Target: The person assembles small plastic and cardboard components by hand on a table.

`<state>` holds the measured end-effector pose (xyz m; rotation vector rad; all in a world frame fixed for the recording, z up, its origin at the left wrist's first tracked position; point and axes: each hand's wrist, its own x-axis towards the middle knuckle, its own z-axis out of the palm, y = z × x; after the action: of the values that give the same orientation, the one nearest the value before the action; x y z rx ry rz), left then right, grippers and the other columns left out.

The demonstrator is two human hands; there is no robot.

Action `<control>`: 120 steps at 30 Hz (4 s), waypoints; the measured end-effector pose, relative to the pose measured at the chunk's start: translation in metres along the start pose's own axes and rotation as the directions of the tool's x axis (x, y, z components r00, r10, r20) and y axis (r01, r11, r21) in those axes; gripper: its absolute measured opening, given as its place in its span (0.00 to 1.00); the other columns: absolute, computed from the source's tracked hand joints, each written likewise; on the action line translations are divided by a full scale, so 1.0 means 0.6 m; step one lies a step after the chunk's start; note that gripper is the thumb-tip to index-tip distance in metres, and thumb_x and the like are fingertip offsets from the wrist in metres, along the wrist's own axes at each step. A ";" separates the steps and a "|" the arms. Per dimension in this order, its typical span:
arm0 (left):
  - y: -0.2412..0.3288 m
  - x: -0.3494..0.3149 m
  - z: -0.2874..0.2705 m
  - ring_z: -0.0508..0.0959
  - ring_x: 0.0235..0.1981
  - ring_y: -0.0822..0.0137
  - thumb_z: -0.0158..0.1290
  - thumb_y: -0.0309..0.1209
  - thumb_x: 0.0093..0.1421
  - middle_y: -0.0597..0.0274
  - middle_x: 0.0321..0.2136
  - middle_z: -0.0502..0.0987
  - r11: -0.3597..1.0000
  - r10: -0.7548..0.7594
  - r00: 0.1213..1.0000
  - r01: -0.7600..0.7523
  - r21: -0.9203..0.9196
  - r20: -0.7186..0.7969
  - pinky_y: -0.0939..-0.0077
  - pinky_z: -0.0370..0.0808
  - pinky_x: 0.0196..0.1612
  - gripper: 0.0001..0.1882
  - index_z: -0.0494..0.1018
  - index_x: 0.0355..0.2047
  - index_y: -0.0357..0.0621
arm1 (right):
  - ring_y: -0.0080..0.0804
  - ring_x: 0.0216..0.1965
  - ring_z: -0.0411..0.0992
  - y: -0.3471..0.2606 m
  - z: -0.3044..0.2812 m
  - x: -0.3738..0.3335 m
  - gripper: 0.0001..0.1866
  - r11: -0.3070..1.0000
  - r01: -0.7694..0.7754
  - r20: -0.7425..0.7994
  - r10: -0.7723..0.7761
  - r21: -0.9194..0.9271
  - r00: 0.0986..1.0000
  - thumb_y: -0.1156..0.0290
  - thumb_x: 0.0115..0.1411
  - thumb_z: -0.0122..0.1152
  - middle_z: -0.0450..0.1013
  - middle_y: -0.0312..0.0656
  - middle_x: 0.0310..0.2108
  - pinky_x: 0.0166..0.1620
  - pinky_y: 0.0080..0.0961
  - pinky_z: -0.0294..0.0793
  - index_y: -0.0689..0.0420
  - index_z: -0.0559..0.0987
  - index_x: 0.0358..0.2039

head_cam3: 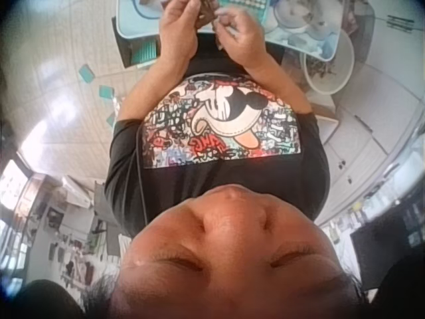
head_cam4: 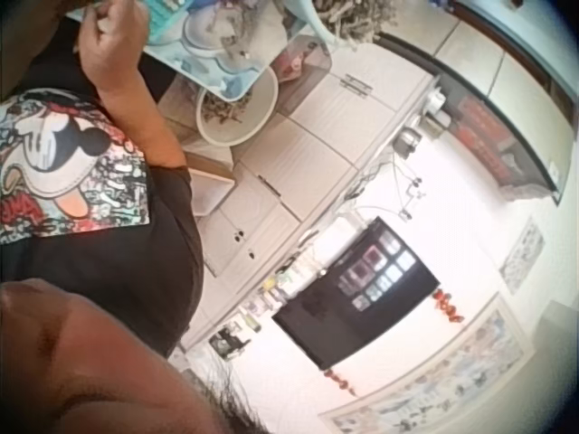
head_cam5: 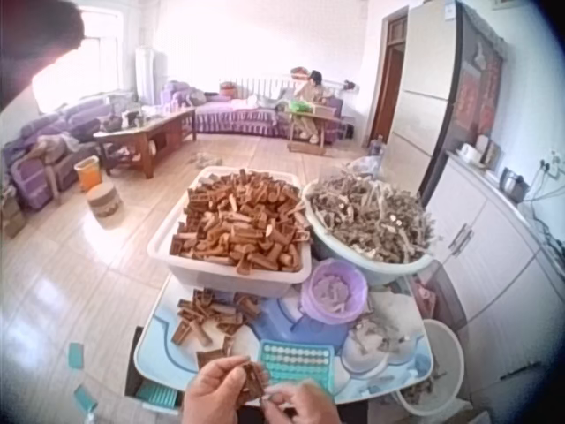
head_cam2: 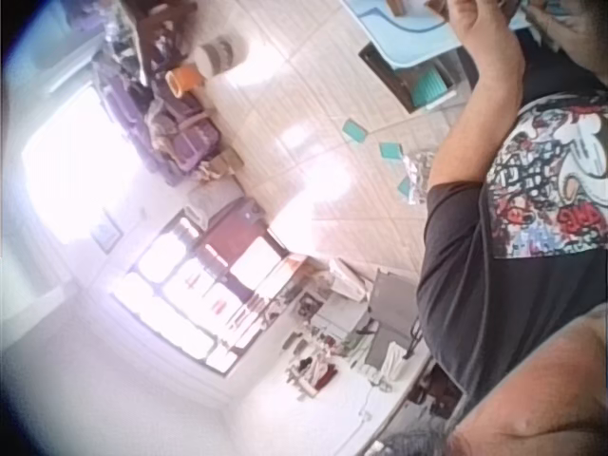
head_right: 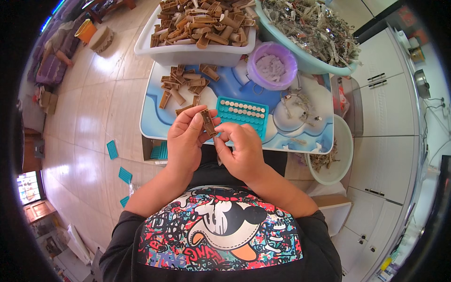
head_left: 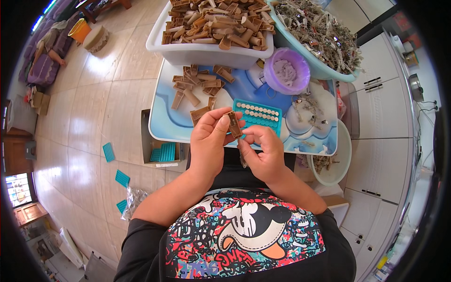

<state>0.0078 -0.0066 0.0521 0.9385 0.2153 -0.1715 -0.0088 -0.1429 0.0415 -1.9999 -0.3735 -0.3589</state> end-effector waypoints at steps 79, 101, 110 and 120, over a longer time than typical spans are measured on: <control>-0.034 0.027 -0.068 0.77 0.38 0.67 0.48 0.27 0.62 0.55 0.39 0.76 0.942 -0.336 0.941 0.336 -0.002 -0.041 0.73 0.76 0.43 0.15 0.68 0.48 0.34 | 0.37 0.28 0.67 0.064 0.012 0.062 0.09 0.918 0.257 0.078 -0.245 -0.301 0.966 0.75 0.39 0.67 0.69 0.38 0.25 0.32 0.32 0.65 0.56 0.76 0.23; -0.030 0.030 -0.064 0.78 0.37 0.65 0.49 0.28 0.61 0.53 0.39 0.76 0.941 -0.339 0.938 0.338 -0.020 -0.070 0.73 0.76 0.43 0.16 0.68 0.48 0.34 | 0.36 0.28 0.67 0.115 -0.027 0.058 0.09 0.809 0.172 0.059 -0.168 -0.563 0.984 0.77 0.40 0.66 0.69 0.37 0.25 0.31 0.31 0.66 0.57 0.80 0.26; -0.029 0.029 -0.066 0.77 0.38 0.68 0.48 0.28 0.62 0.56 0.38 0.76 0.940 -0.339 0.940 0.340 0.023 -0.042 0.74 0.76 0.43 0.15 0.69 0.48 0.34 | 0.37 0.29 0.67 0.066 0.007 0.062 0.09 0.905 0.239 0.086 -0.224 -0.352 0.971 0.75 0.38 0.67 0.69 0.38 0.26 0.32 0.31 0.66 0.56 0.77 0.22; -0.033 0.021 -0.066 0.77 0.36 0.72 0.49 0.27 0.62 0.59 0.36 0.76 0.953 -0.302 0.953 0.302 -0.012 -0.034 0.80 0.74 0.39 0.15 0.69 0.48 0.33 | 0.40 0.30 0.67 0.057 0.033 0.059 0.09 0.915 0.316 0.167 -0.280 -0.252 0.945 0.78 0.40 0.64 0.68 0.40 0.26 0.33 0.33 0.66 0.58 0.75 0.24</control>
<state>0.0109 0.0133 0.0108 0.8991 0.3930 -0.4366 0.0395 -0.1362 0.0199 -2.2479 -0.7513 -0.4982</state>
